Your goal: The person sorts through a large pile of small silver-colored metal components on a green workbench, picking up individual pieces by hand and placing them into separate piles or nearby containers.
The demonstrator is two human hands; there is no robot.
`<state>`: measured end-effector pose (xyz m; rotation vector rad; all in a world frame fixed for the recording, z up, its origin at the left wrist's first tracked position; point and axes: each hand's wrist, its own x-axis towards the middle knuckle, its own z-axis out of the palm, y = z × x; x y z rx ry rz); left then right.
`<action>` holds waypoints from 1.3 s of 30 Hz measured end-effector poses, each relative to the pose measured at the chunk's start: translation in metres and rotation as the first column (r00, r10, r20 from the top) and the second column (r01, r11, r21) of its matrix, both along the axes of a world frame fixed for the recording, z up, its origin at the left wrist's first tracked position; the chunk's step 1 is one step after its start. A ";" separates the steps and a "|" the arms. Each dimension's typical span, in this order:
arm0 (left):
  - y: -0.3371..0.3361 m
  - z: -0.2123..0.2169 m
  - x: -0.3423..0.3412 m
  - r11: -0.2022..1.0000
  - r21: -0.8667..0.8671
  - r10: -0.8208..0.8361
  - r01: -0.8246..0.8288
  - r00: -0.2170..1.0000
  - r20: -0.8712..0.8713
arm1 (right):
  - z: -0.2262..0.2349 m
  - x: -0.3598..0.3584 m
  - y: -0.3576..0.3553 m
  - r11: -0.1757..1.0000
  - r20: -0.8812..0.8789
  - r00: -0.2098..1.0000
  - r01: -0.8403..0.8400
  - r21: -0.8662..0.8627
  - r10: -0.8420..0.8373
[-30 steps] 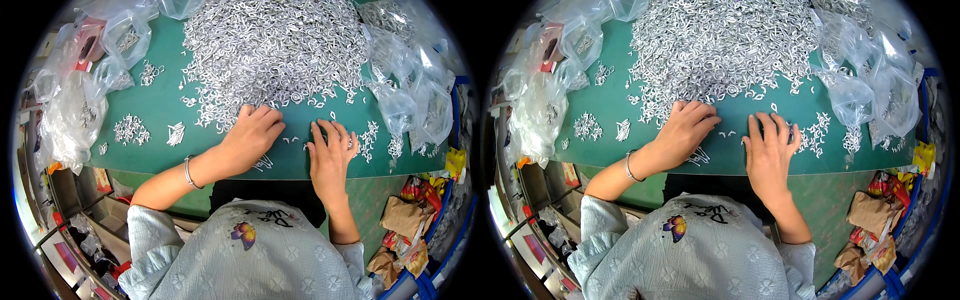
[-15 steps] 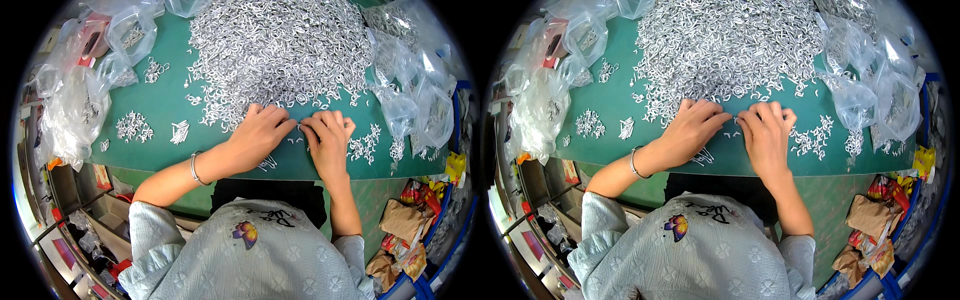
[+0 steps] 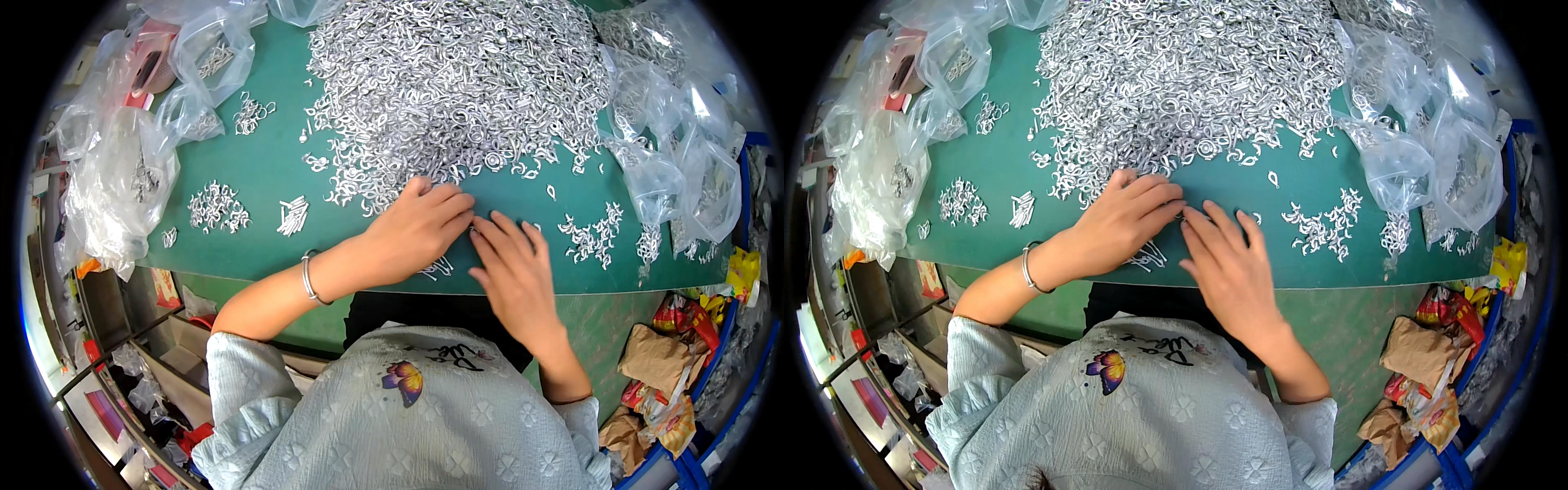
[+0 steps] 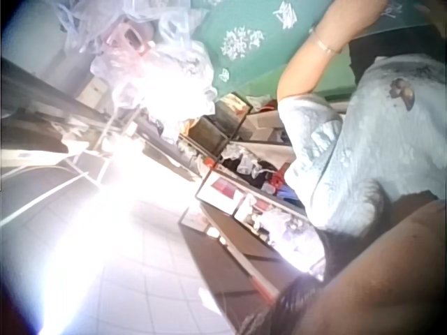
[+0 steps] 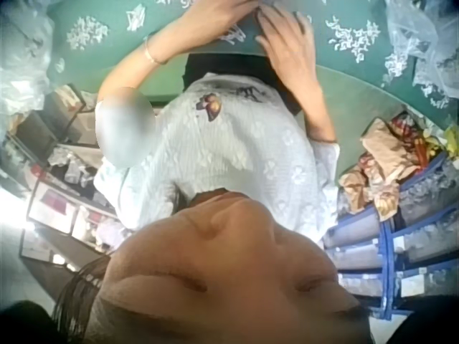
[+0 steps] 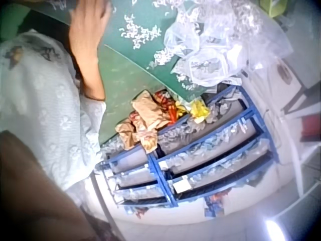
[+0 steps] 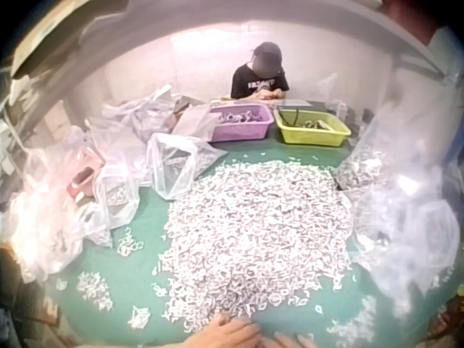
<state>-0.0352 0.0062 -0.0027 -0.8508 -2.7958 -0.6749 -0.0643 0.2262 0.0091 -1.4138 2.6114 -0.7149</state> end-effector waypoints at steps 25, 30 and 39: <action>-0.004 0.009 0.011 0.997 -0.056 -0.039 0.044 0.995 0.091 | -0.014 0.004 0.054 0.841 -0.224 0.876 0.475 0.259 -0.426; 0.000 0.005 0.010 0.997 0.043 -0.067 0.062 0.991 0.116 | -0.009 -0.002 0.052 0.880 -0.188 0.887 0.450 0.151 -0.422; 0.000 0.012 0.027 0.930 0.265 0.227 -0.255 0.965 0.133 | 0.010 -0.022 -0.001 0.996 0.100 0.992 0.077 -0.039 -0.073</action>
